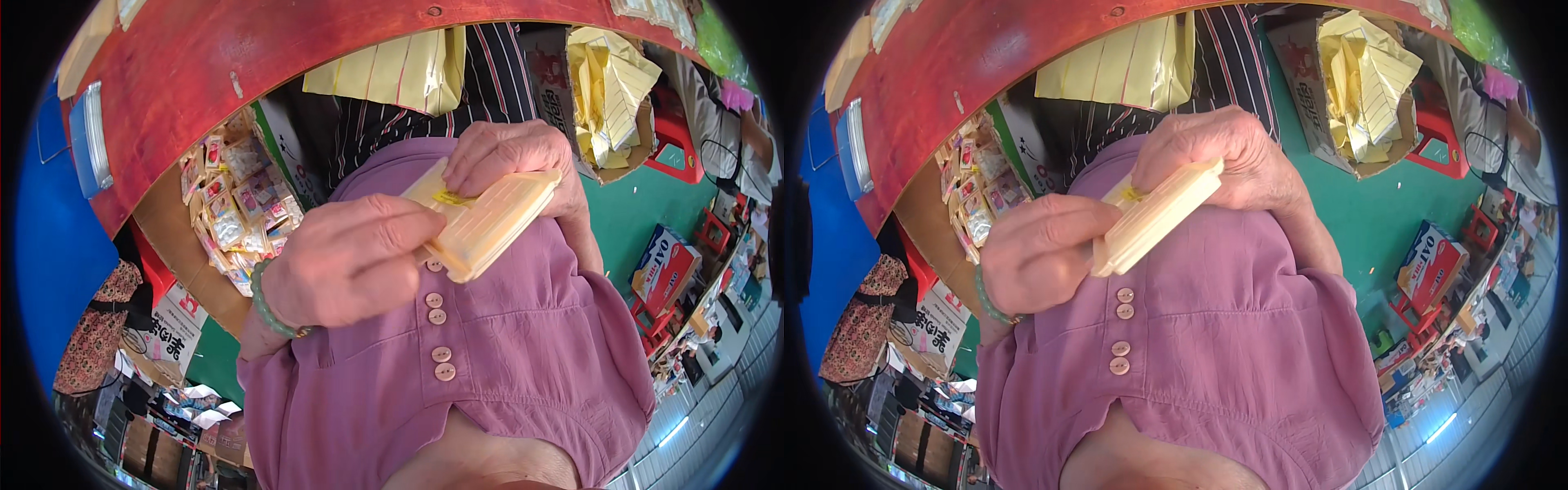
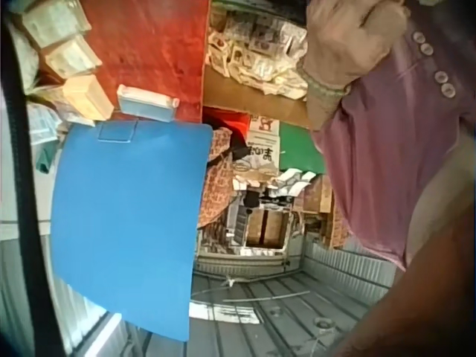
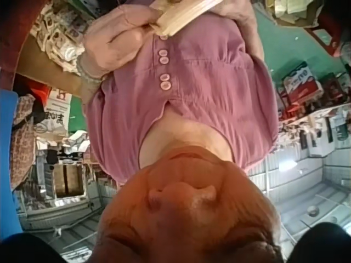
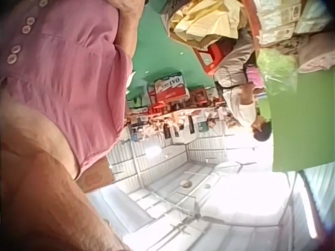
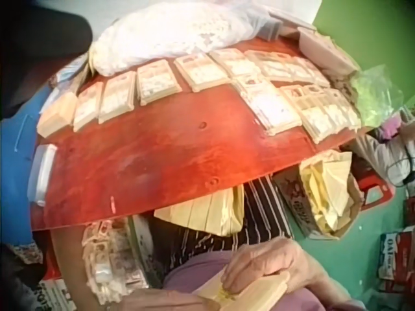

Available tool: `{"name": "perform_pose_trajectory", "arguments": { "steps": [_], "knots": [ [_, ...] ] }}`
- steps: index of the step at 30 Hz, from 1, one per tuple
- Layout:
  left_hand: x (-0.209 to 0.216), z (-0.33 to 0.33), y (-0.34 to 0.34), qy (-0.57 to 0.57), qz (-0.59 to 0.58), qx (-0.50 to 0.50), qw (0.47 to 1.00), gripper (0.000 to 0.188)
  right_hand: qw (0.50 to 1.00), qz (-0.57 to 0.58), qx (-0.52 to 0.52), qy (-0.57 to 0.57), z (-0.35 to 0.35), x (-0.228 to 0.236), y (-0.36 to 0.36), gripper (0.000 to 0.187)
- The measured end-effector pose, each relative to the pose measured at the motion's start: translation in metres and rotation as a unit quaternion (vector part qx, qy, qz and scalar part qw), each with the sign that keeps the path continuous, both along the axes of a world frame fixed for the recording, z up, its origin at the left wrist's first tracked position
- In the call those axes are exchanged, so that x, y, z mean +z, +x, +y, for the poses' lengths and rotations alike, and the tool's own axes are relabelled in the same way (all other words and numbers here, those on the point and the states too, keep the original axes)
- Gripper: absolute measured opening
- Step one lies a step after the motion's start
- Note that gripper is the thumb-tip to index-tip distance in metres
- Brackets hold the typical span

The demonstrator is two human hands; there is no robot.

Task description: The person is applying colorful adhesive labels to small plastic containers filled with white items.

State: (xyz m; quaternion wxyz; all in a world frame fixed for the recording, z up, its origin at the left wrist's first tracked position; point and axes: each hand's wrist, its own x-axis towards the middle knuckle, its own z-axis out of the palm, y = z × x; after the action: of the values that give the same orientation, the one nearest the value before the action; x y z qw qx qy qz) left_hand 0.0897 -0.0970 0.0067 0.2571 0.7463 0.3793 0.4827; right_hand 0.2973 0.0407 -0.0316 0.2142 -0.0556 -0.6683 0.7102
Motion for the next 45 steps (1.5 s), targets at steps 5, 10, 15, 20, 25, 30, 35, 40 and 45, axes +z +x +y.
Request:
{"name": "perform_pose_trajectory", "arguments": {
  "steps": [5, 10, 15, 20, 25, 30, 35, 40, 45],
  "knots": [
    [-0.008, 0.001, -0.018, -0.186, -0.146, -0.066, 0.969, 0.023, 0.998, 0.026, 0.034, -0.045, -0.007, 0.003, -0.009, 0.01],
    [-0.014, 0.014, -0.03, -0.209, -0.149, -0.069, 0.964, 0.022, 0.997, 0.02, 0.074, 0.007, -0.005, 0.013, -0.014, 0.007],
    [-0.019, 0.016, -0.025, -0.224, -0.16, -0.084, 0.958, 0.015, 0.997, 0.003, 0.076, 0.011, -0.005, 0.01, -0.014, 0.007],
    [-0.035, 0.02, -0.02, -0.168, -0.186, -0.076, 0.965, 0.013, 0.993, 0.002, 0.102, 0.06, 0.003, 0.004, -0.014, 0.014],
    [-0.035, 0.019, -0.023, -0.136, -0.197, -0.053, 0.969, 0.011, 0.995, -0.013, 0.068, 0.072, 0.002, 0.014, -0.029, 0.019],
    [-0.027, 0.015, -0.02, -0.063, -0.235, 0.041, 0.969, 0.013, 0.999, 0.001, 0.019, 0.042, 0.002, 0.014, -0.046, 0.017],
    [-0.017, 0.018, -0.012, -0.02, -0.254, 0.135, 0.958, 0.015, 0.999, 0.028, 0.011, 0.023, 0.014, 0.012, -0.056, 0.02],
    [-0.01, 0.025, -0.008, 0.036, -0.21, 0.155, 0.965, 0.016, 0.992, 0.037, -0.012, 0.12, 0.021, 0.008, -0.057, 0.022],
    [-0.01, 0.028, -0.002, 0.06, -0.199, 0.157, 0.965, 0.017, 0.989, 0.039, -0.009, 0.142, 0.024, 0.004, -0.057, 0.025]
  ]
}}
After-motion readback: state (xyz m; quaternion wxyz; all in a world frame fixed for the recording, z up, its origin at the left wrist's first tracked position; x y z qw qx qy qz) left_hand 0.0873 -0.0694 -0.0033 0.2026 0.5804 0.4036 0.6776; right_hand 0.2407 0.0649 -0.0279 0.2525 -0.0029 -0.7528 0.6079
